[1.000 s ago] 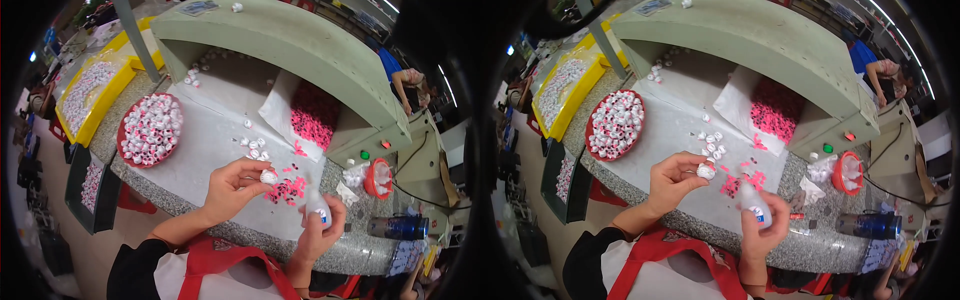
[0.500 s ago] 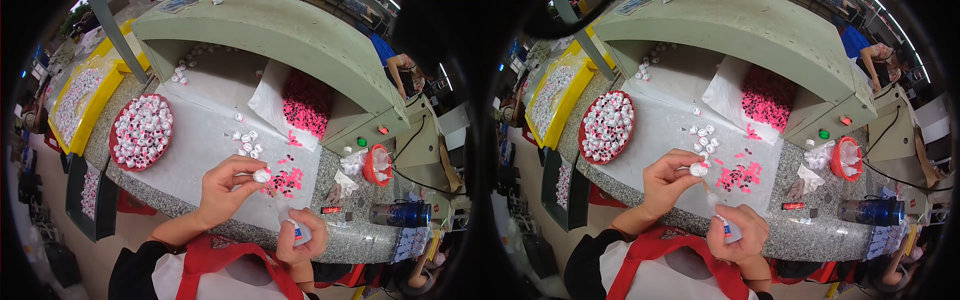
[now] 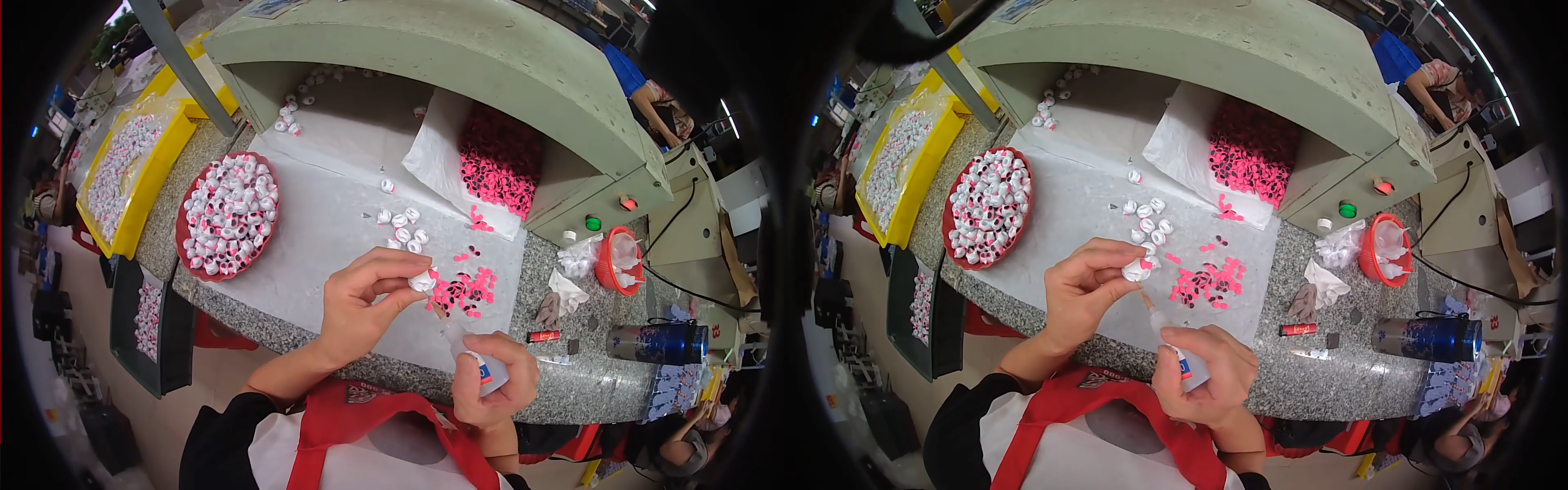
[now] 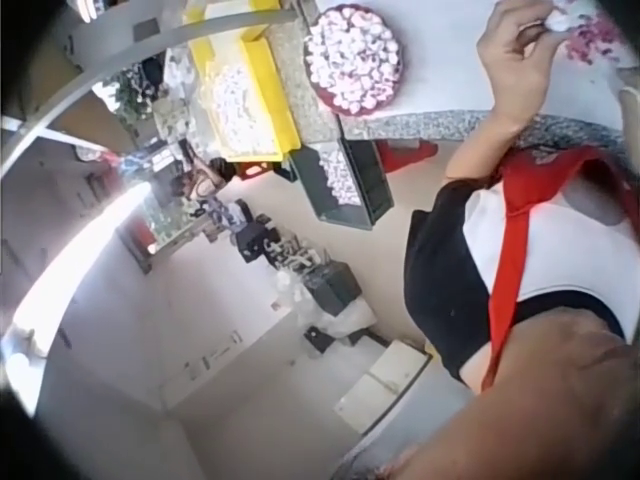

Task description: Assembling small plastic toy parts by applying adhesive and joining components.

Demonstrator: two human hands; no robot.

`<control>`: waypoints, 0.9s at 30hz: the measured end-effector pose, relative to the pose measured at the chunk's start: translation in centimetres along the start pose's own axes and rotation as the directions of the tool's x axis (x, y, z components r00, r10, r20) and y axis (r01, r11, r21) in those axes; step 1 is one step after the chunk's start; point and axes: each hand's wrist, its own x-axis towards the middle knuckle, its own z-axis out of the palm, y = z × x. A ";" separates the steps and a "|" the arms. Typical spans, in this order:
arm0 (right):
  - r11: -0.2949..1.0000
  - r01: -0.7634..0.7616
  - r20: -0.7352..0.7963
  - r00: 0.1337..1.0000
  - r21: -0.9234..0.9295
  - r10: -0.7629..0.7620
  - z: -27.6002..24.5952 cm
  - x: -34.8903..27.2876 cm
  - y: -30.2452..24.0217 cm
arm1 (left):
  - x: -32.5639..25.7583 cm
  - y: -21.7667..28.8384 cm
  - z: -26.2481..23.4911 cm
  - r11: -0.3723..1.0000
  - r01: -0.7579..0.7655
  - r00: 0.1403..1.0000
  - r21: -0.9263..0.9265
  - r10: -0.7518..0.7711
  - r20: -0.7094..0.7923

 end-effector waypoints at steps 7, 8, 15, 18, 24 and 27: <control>1.000 0.024 -0.056 0.998 -0.010 -0.025 -0.1 0.0 0.2 | 0.2 0.1 -0.1 0.974 0.175 0.985 -0.146 -0.175 0.015; 1.000 0.023 -0.060 0.998 -0.010 -0.024 -0.2 -0.1 0.2 | 0.2 0.2 -0.1 0.974 0.176 0.984 -0.146 -0.175 0.017; 0.999 0.032 -0.054 0.998 -0.014 -0.033 -0.2 0.1 0.3 | 0.2 0.3 -0.3 0.957 0.219 0.976 -0.192 -0.214 0.048; 1.000 0.016 -0.072 0.997 -0.020 -0.018 -0.2 0.0 0.4 | 0.3 0.5 -0.2 0.948 0.245 0.969 -0.203 -0.242 0.036; 0.999 -0.010 -0.071 0.997 -0.052 0.006 -0.3 0.2 0.2 | 0.3 0.3 -0.4 0.946 0.250 0.967 -0.206 -0.255 0.002; 0.999 -0.016 -0.045 0.999 -0.035 0.014 -0.4 0.1 -0.1 | 0.3 0.2 -0.4 0.948 0.245 0.968 -0.201 -0.250 -0.001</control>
